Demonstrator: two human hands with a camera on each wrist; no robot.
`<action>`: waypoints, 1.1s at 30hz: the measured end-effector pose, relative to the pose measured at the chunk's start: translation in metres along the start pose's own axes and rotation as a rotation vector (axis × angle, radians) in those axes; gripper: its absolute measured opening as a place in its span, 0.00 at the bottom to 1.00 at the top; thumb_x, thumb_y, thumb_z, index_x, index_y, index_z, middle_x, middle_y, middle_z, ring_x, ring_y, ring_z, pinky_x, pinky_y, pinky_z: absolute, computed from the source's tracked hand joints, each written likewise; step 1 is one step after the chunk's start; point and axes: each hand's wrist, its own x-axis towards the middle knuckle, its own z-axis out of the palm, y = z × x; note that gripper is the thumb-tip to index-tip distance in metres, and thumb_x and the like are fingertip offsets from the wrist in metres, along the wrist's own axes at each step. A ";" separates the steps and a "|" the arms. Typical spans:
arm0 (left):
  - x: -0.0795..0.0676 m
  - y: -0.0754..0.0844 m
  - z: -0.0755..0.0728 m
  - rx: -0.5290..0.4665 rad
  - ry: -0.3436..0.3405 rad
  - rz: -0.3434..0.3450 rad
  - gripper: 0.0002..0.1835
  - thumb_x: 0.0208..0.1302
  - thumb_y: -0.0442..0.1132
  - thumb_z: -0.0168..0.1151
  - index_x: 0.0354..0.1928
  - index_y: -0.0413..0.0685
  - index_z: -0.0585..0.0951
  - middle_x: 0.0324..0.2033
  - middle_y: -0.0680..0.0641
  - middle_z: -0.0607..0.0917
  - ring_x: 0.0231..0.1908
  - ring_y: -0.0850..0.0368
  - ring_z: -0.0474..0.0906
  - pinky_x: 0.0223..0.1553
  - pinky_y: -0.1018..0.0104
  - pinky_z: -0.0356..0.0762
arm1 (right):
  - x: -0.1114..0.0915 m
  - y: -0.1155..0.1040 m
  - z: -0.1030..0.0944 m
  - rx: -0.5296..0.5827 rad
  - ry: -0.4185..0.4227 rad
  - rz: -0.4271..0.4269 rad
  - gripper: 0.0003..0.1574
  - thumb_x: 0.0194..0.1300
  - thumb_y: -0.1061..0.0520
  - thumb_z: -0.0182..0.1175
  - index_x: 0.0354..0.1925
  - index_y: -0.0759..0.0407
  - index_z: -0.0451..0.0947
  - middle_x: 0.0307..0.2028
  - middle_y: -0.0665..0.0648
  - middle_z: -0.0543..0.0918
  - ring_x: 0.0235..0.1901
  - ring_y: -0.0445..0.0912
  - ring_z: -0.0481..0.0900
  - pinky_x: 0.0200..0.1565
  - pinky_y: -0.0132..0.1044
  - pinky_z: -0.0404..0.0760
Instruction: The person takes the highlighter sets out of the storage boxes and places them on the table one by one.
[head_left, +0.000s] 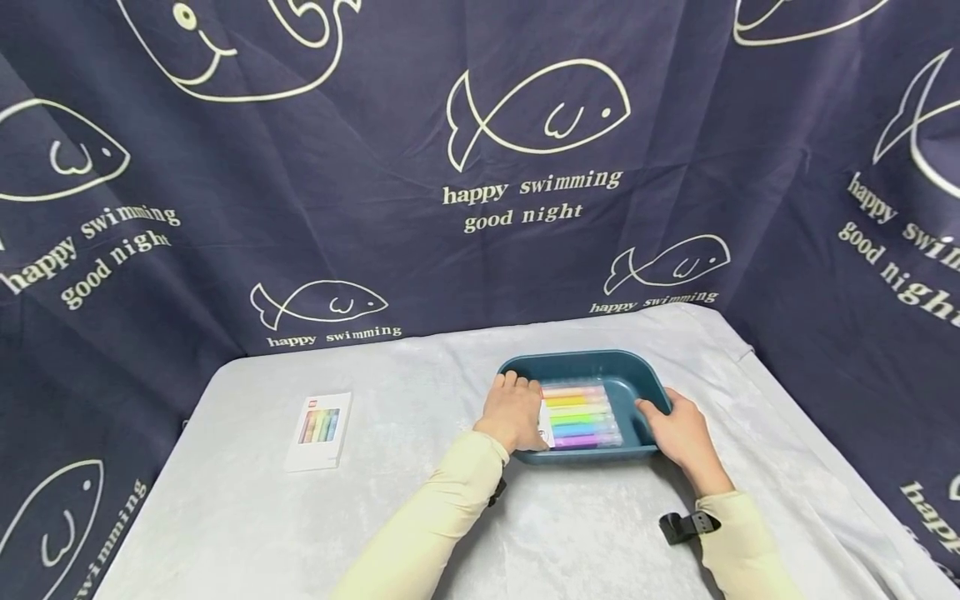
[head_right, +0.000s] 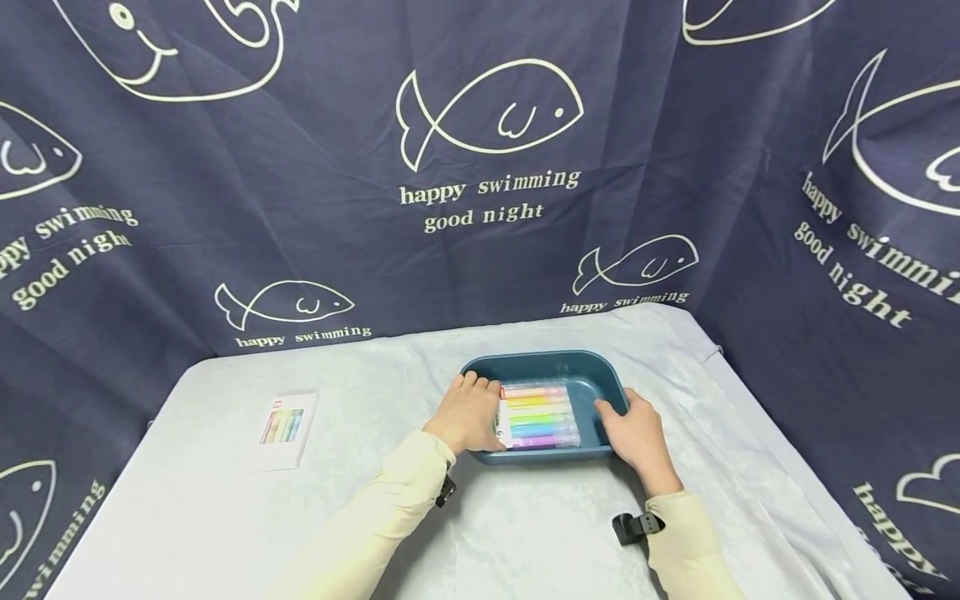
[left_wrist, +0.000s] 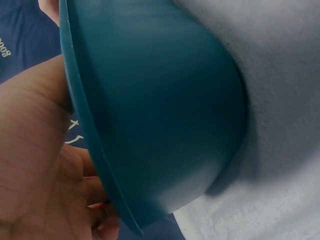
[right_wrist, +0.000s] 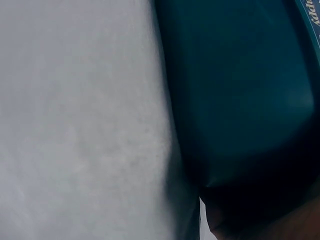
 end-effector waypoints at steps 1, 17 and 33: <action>0.000 0.000 0.001 0.004 0.009 -0.003 0.39 0.45 0.69 0.75 0.54 0.54 0.77 0.45 0.53 0.82 0.48 0.56 0.69 0.50 0.63 0.66 | 0.000 0.000 0.000 0.001 0.000 -0.003 0.35 0.74 0.45 0.51 0.67 0.70 0.68 0.61 0.78 0.75 0.61 0.72 0.74 0.60 0.64 0.74; -0.001 -0.004 0.000 -0.031 0.076 -0.031 0.46 0.38 0.74 0.75 0.53 0.51 0.76 0.42 0.53 0.80 0.45 0.55 0.67 0.49 0.63 0.65 | 0.000 0.001 0.001 -0.006 0.005 -0.019 0.34 0.74 0.45 0.51 0.65 0.69 0.70 0.60 0.78 0.77 0.59 0.71 0.76 0.59 0.63 0.75; -0.004 -0.002 -0.006 -0.045 0.155 -0.020 0.47 0.33 0.72 0.78 0.53 0.51 0.74 0.44 0.52 0.80 0.46 0.56 0.69 0.51 0.63 0.67 | -0.002 0.001 0.001 0.000 -0.002 -0.010 0.35 0.74 0.45 0.50 0.66 0.69 0.69 0.60 0.78 0.76 0.60 0.70 0.76 0.60 0.63 0.74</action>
